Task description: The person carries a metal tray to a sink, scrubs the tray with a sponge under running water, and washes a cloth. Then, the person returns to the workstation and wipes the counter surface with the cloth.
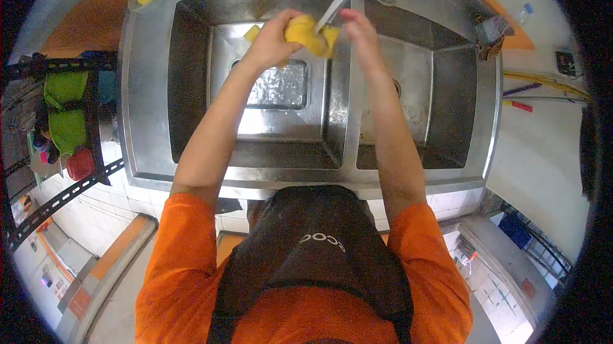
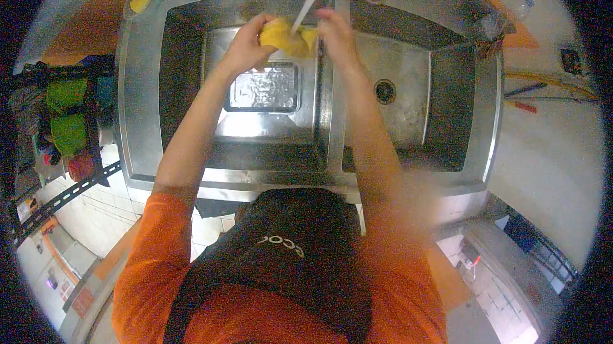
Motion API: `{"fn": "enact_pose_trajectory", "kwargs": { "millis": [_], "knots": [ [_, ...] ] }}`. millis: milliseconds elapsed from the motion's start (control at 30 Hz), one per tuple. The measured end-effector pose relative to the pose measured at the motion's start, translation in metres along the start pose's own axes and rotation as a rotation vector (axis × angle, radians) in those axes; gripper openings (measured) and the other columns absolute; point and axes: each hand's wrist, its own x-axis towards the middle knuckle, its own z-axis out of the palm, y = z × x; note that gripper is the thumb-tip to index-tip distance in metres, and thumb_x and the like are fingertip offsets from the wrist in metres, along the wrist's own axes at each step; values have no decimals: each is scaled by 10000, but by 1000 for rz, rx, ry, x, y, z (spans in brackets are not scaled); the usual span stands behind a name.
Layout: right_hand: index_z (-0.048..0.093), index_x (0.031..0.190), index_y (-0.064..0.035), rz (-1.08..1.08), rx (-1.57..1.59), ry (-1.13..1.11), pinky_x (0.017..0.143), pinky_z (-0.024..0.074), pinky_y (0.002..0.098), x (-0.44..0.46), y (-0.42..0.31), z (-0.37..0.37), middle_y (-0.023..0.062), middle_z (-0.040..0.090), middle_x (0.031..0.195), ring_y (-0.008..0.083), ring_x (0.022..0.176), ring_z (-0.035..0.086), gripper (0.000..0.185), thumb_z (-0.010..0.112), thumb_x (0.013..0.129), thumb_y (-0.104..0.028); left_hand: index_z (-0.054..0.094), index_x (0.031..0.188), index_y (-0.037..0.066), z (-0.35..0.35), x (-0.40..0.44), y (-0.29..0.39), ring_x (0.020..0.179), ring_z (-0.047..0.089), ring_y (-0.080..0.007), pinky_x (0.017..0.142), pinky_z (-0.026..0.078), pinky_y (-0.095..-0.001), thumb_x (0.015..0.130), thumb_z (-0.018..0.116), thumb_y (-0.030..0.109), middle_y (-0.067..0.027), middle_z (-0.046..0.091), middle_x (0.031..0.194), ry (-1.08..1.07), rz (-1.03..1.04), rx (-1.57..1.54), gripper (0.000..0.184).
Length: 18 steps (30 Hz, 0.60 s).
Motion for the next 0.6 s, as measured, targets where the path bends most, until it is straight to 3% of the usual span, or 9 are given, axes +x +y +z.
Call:
{"fn": "enact_pose_trajectory", "kwargs": {
  "millis": [33, 133, 233, 333, 433, 533, 567, 600],
  "knots": [
    [520, 1269, -2, 108, 37, -109, 926, 467, 331, -11, 2, 4, 87, 591, 1204, 157, 1130, 544, 397, 557, 922, -191, 542, 1155, 37, 2, 0, 0, 1008, 628, -249, 905, 481, -345, 693, 691, 31, -136, 642, 1014, -10, 8, -9, 486],
    [502, 1279, 3, 24, 133, -272, 935, 461, 309, -21, 20, 27, 74, 593, 1206, 154, 1143, 541, 405, 583, 933, -192, 532, 1169, 34, -1, -4, 32, 1035, 615, -239, 927, 473, -342, 707, 718, 52, -124, 635, 1038, -49, 39, 40, 499],
    [507, 1267, 2, 112, 266, -399, 938, 455, 286, -16, 16, 17, 66, 593, 1210, 157, 1151, 536, 381, 581, 945, -188, 521, 1197, 26, -3, 1, 13, 1058, 601, -222, 944, 468, -347, 728, 743, 81, -112, 628, 1091, -34, 44, -308, 522],
    [518, 1246, -6, 220, 527, -228, 945, 452, 290, -18, 7, 20, 72, 598, 1206, 168, 1134, 551, 340, 565, 948, -162, 521, 1218, 32, 2, -7, 10, 1076, 588, -200, 955, 463, -337, 739, 771, 122, -99, 620, 1128, -49, 17, -299, 548],
    [520, 1246, -18, 297, 658, -26, 950, 451, 306, -5, 54, 28, 74, 606, 1198, 193, 1108, 572, 328, 552, 939, -127, 522, 1222, 23, 21, -14, -8, 1010, 615, -188, 903, 489, -319, 767, 730, 147, -108, 629, 1100, -129, -92, -237, 515],
    [528, 1243, -28, 214, 747, -89, 947, 457, 326, -7, 15, 26, 71, 609, 1156, 208, 1060, 591, 348, 574, 904, -93, 537, 1185, 25, 23, -17, 13, 865, 642, -165, 746, 530, -288, 786, 687, 172, -68, 647, 1034, -289, -453, -343, 451],
    [535, 1233, -30, 208, 669, -151, 931, 464, 324, -6, 5, 29, 70, 605, 1139, 203, 1047, 591, 350, 590, 894, -97, 548, 1139, 20, 35, -20, 5, 781, 635, -176, 675, 519, -287, 789, 607, 179, -64, 642, 928, -248, -335, -394, 389],
    [542, 1223, -33, 204, 591, -213, 915, 470, 321, -5, -3, 35, 69, 602, 1122, 198, 1034, 591, 351, 606, 884, -100, 550, 1122, 21, 40, -20, 4, 766, 631, -174, 666, 516, -285, 782, 607, 173, -62, 634, 894, -299, -392, -447, 377]
  ]
}}
